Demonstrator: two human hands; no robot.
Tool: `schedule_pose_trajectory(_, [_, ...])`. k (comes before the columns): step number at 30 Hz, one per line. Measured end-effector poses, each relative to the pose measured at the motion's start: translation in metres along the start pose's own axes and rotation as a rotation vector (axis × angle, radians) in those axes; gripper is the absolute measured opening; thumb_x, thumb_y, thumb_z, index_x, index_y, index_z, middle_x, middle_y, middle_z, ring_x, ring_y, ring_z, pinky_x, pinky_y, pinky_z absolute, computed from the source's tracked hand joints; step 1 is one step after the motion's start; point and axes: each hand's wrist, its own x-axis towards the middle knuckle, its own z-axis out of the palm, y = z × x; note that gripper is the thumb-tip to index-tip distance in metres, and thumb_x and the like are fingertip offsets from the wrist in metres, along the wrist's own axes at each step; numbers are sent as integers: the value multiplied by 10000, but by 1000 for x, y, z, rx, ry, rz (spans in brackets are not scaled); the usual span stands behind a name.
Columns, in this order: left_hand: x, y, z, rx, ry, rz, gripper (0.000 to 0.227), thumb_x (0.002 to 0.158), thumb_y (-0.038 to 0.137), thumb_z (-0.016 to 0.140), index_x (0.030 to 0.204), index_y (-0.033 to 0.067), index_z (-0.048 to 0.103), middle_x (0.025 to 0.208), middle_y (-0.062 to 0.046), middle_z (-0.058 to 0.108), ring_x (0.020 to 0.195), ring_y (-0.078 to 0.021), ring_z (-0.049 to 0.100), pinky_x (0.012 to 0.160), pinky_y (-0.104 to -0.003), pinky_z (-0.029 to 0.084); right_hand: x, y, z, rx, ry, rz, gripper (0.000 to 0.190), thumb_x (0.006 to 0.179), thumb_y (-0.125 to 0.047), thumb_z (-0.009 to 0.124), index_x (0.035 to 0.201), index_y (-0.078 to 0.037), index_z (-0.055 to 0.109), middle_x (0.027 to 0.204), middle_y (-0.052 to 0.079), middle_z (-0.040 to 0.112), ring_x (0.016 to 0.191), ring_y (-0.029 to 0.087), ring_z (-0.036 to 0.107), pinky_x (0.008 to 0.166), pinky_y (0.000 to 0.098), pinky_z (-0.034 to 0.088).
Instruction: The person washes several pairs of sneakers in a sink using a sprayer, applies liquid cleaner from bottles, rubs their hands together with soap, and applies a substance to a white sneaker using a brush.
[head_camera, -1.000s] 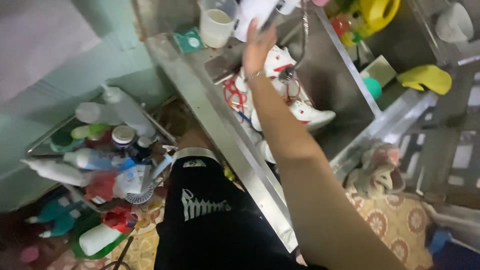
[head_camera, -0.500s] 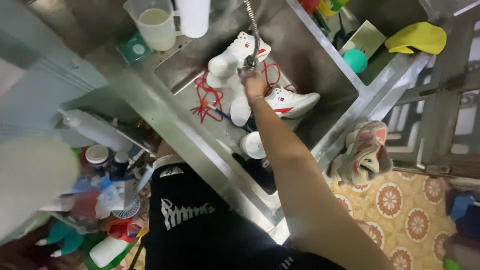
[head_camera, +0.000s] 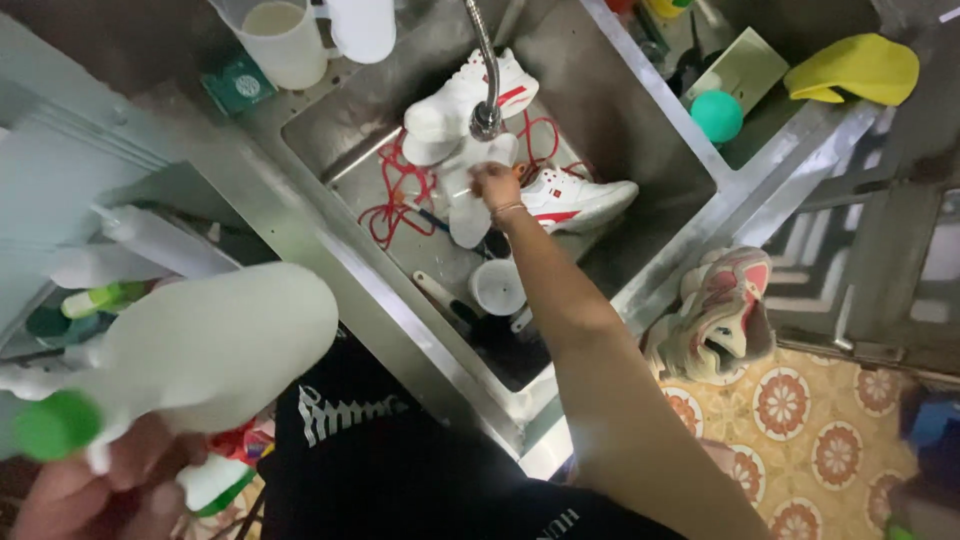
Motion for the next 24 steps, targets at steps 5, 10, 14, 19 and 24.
schedule_pose_trajectory(5, [18, 20, 46, 57, 6, -81, 233, 856, -136, 598, 964, 41, 494, 980, -88, 600, 975, -161, 595, 984, -346, 482, -46, -26, -25, 673, -68, 496, 222, 969, -292, 499, 888, -123, 618, 771, 10, 625, 549, 140, 449, 475, 263, 308])
schedule_pose_trajectory(10, [46, 25, 75, 63, -85, -116, 234, 859, -115, 611, 995, 52, 520, 981, -58, 591, 904, -137, 576, 819, -312, 499, -100, -76, -48, 940, -211, 483, 252, 935, -320, 480, 878, -132, 638, 716, -11, 596, 519, 113, 448, 419, 233, 293])
schedule_pose_trajectory(14, [44, 16, 86, 14, -154, -113, 256, 889, -110, 648, 1022, 66, 517, 983, -21, 559, 873, -100, 568, 769, -257, 479, -151, -105, -40, 682, 160, 255, 290, 1029, -219, 460, 996, -33, 681, 884, 85, 695, 740, 215, 664, 671, 357, 546])
schedule_pose_trajectory(19, [48, 24, 90, 32, -174, -21, 280, 923, -111, 650, 1091, 72, 521, 963, 1, 551, 889, -77, 554, 789, -236, 475, -284, -122, -40, -153, 179, -482, 99, 1062, -126, 621, 1012, -41, 630, 915, -5, 563, 842, 132, 512, 767, 302, 441])
schedule_pose_trajectory(24, [53, 32, 100, 135, -130, 41, 268, 922, -99, 641, 1122, 49, 543, 975, -5, 561, 836, -82, 526, 745, -233, 454, -427, -128, -11, -844, 178, -909, 152, 896, -11, 725, 912, -71, 586, 951, 98, 657, 886, 312, 601, 814, 415, 451])
